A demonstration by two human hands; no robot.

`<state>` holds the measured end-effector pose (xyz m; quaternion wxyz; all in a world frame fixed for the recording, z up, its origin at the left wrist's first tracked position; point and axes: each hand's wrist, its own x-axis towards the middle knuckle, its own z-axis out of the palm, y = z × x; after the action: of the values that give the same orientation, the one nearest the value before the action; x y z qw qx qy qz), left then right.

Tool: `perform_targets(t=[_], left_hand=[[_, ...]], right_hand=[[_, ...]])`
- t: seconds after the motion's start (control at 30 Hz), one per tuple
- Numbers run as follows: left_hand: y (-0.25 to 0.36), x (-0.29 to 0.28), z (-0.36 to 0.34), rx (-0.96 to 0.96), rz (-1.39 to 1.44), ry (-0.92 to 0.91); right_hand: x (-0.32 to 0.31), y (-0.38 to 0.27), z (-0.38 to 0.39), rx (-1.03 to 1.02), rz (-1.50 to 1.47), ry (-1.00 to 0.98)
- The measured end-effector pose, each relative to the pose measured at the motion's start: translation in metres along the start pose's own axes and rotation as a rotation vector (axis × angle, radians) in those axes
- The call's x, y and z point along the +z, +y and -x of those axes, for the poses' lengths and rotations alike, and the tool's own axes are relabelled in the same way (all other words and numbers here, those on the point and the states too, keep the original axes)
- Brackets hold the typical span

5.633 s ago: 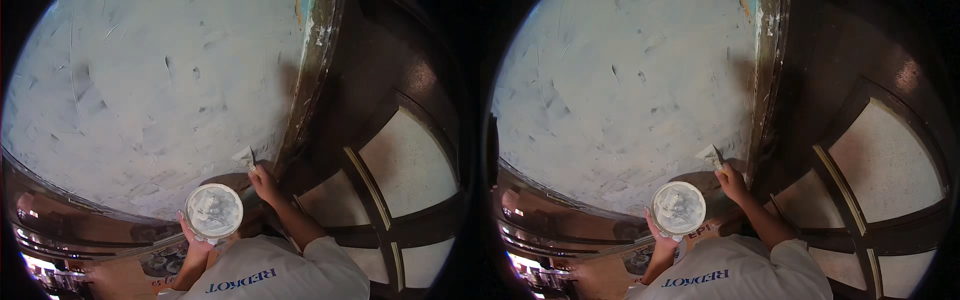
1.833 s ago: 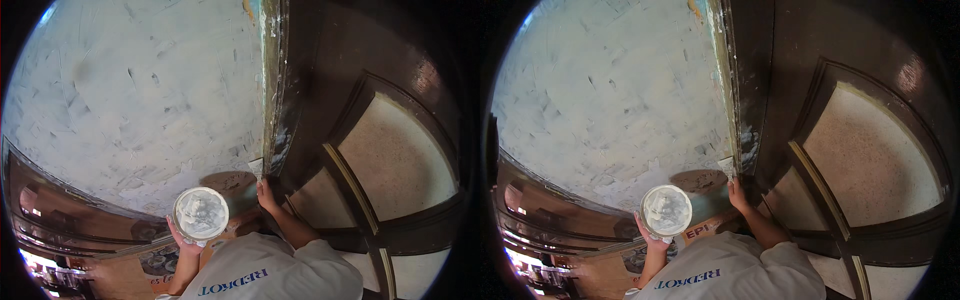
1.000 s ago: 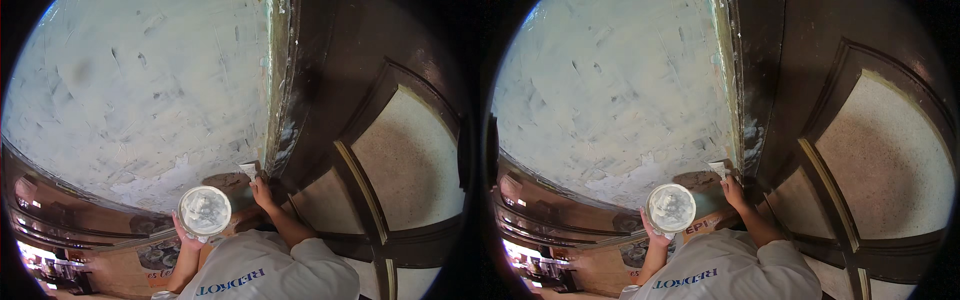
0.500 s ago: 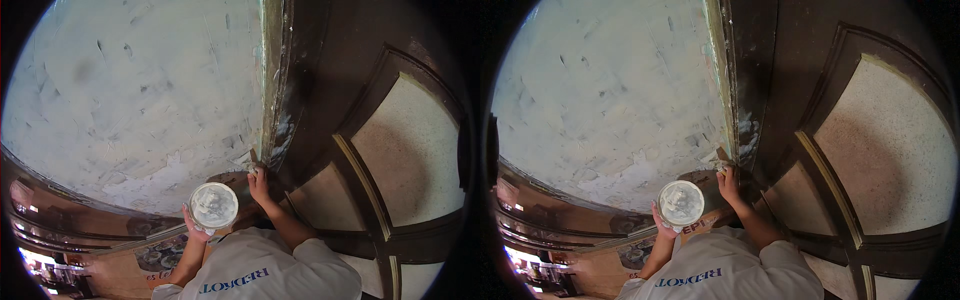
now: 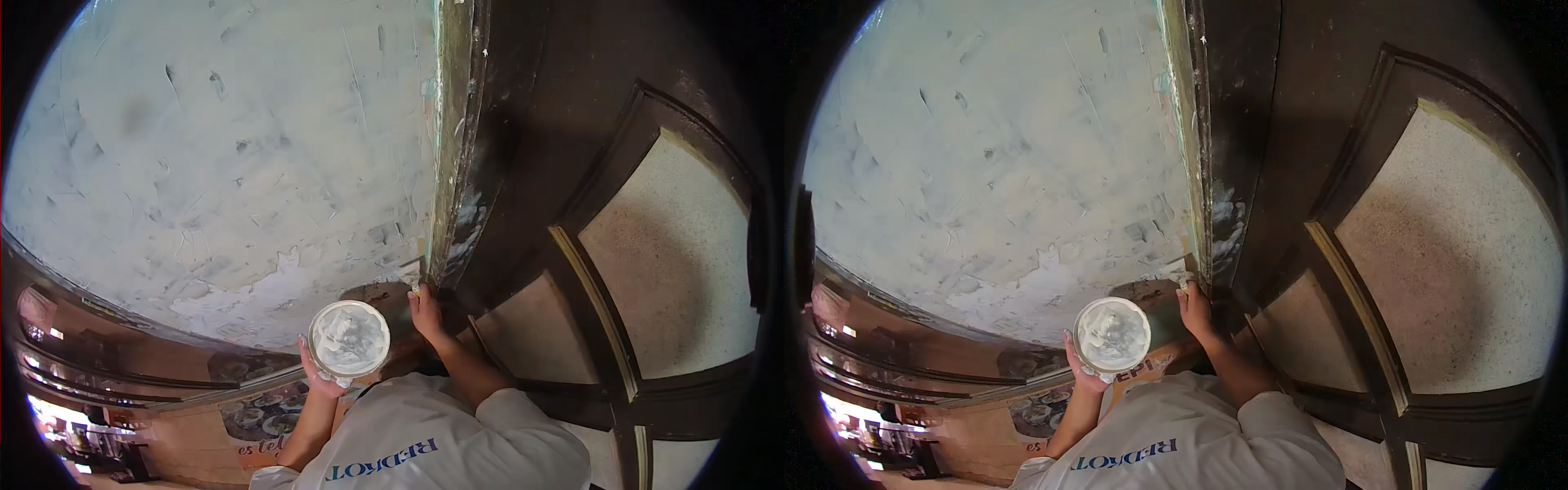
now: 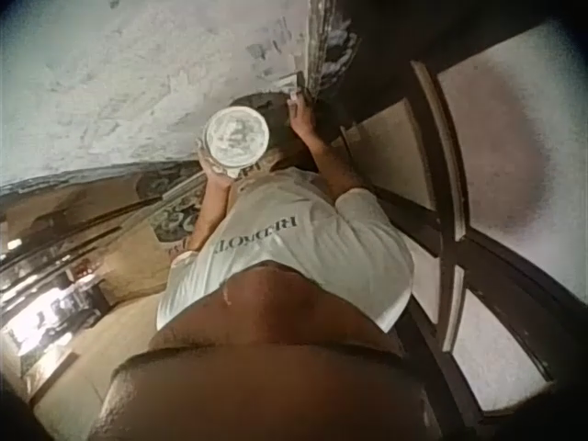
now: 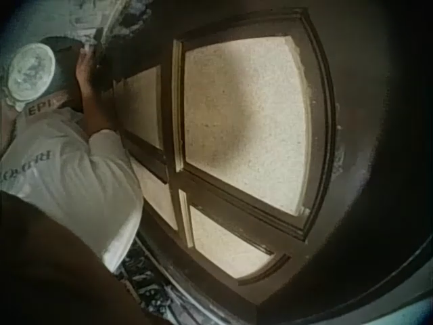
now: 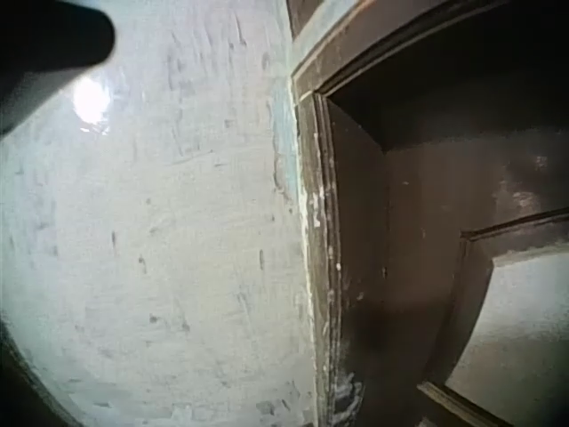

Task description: Apply wall putty or plaster to a wall using a spatula.

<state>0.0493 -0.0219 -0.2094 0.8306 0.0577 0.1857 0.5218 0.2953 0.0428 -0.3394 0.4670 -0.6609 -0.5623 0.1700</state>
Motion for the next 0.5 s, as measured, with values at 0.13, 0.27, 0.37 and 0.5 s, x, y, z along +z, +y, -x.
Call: perform_targets(t=[0.13, 0.27, 0.37, 0.5], left_hand=[[0.000, 0.001, 0.000, 0.002, -0.003, -0.024], [0.001, 0.000, -0.001, -0.040, 0.082, 0.003], [0.005, 0.002, 0.005, -0.015, 0.061, 0.020], [0.015, 0.014, 0.015, 0.018, 0.064, 0.002]], right_hand=[[-0.002, -0.016, -0.022, -0.038, 0.019, 0.016], [-0.004, -0.013, -0.027, -0.023, 0.069, -0.013], [-0.015, -0.009, -0.003, -0.018, 0.026, -0.022], [-0.055, -0.044, 0.015, 0.033, -0.028, -0.168]])
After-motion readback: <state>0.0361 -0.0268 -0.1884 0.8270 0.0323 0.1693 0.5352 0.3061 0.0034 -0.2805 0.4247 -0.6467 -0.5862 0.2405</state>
